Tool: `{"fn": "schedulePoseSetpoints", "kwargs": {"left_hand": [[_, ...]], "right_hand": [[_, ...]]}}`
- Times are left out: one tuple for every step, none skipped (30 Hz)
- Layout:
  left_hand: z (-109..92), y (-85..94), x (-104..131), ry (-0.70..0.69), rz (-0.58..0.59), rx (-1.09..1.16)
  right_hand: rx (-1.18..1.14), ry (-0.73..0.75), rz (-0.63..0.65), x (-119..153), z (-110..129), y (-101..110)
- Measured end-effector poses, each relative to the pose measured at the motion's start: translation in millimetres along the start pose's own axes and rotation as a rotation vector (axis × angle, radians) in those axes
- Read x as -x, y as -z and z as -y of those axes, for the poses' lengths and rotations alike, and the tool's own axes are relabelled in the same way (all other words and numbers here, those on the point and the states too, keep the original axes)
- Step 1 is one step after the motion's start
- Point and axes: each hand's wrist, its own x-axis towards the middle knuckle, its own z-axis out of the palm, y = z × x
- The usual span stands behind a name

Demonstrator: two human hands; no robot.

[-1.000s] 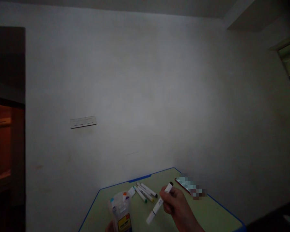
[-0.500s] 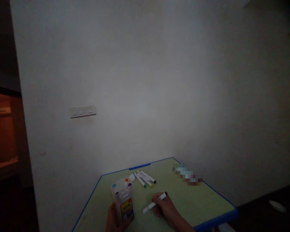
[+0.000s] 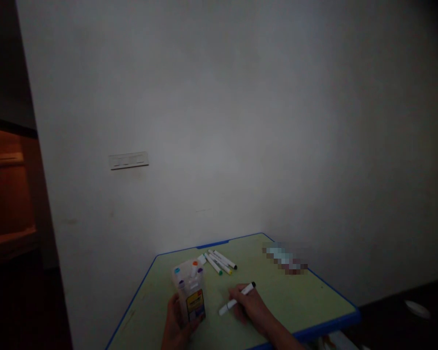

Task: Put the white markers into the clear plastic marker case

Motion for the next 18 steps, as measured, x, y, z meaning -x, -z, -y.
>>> {"fn": "schedulePoseSetpoints", "kwargs": {"left_hand": [[-1.4, -0.7, 0.7, 0.010, -0.003, 0.009], [-2.5, -1.2, 1.1, 0.019, -0.005, 0.017], [-3.0, -1.5, 1.2, 0.022, -0.002, 0.025], [-2.9, -1.6, 1.1, 0.020, 0.003, 0.032], [-2.3, -1.4, 0.6, 0.014, 0.008, 0.037], [-1.4, -1.1, 0.0, 0.004, 0.013, 0.040], [-0.2, -0.7, -0.7, -0.007, 0.017, 0.041], [1.0, -0.2, -1.3, -0.015, 0.021, 0.038], [2.1, 0.3, -1.7, -0.021, 0.023, 0.034], [2.9, 0.7, -2.0, -0.025, 0.023, 0.031], [3.3, 1.0, -2.0, -0.026, 0.026, 0.030], [3.3, 1.1, -1.8, -0.024, 0.030, 0.032], [3.1, 1.1, -1.6, -0.022, 0.032, 0.033], [2.5, 1.0, -1.2, -0.022, 0.033, 0.036], [1.8, 0.8, -0.9, -0.025, 0.034, 0.037], [1.0, 0.5, -0.6, -0.026, 0.038, 0.037], [0.1, 0.1, -0.4, -0.028, 0.038, 0.034], [-0.7, -0.4, -0.2, -0.027, 0.033, 0.027]], "right_hand": [[0.001, 0.001, -0.003, 0.1, -0.3, 0.0], [-0.001, 0.000, -0.005, 0.1, -0.4, -0.1], [-0.004, -0.003, -0.002, 0.3, -0.3, -0.2], [-0.009, -0.007, 0.004, 0.5, 0.1, -0.4], [-0.014, -0.012, 0.012, 0.8, 0.7, -0.6], [-0.018, -0.019, 0.022, 1.2, 1.3, -0.8], [-0.020, -0.024, 0.030, 1.6, 1.8, -1.1], [-0.020, -0.030, 0.037, 2.0, 2.1, -1.3], [-0.015, -0.035, 0.037, 2.3, 2.1, -1.6], [-0.007, -0.038, 0.033, 2.6, 2.0, -1.8], [0.003, -0.039, 0.023, 2.7, 1.7, -2.0], [0.012, -0.039, 0.011, 2.8, 1.4, -2.1], [0.018, -0.037, 0.000, 2.8, 1.1, -2.2], [0.022, -0.035, -0.005, 2.8, 0.8, -2.2], [0.022, -0.033, -0.005, 2.7, 0.7, -2.2], [0.021, -0.033, 0.000, 2.5, 0.6, -2.2], [0.022, -0.035, 0.009, 2.2, 0.6, -2.2], [0.023, -0.039, 0.017, 1.9, 0.5, -2.2]]}}
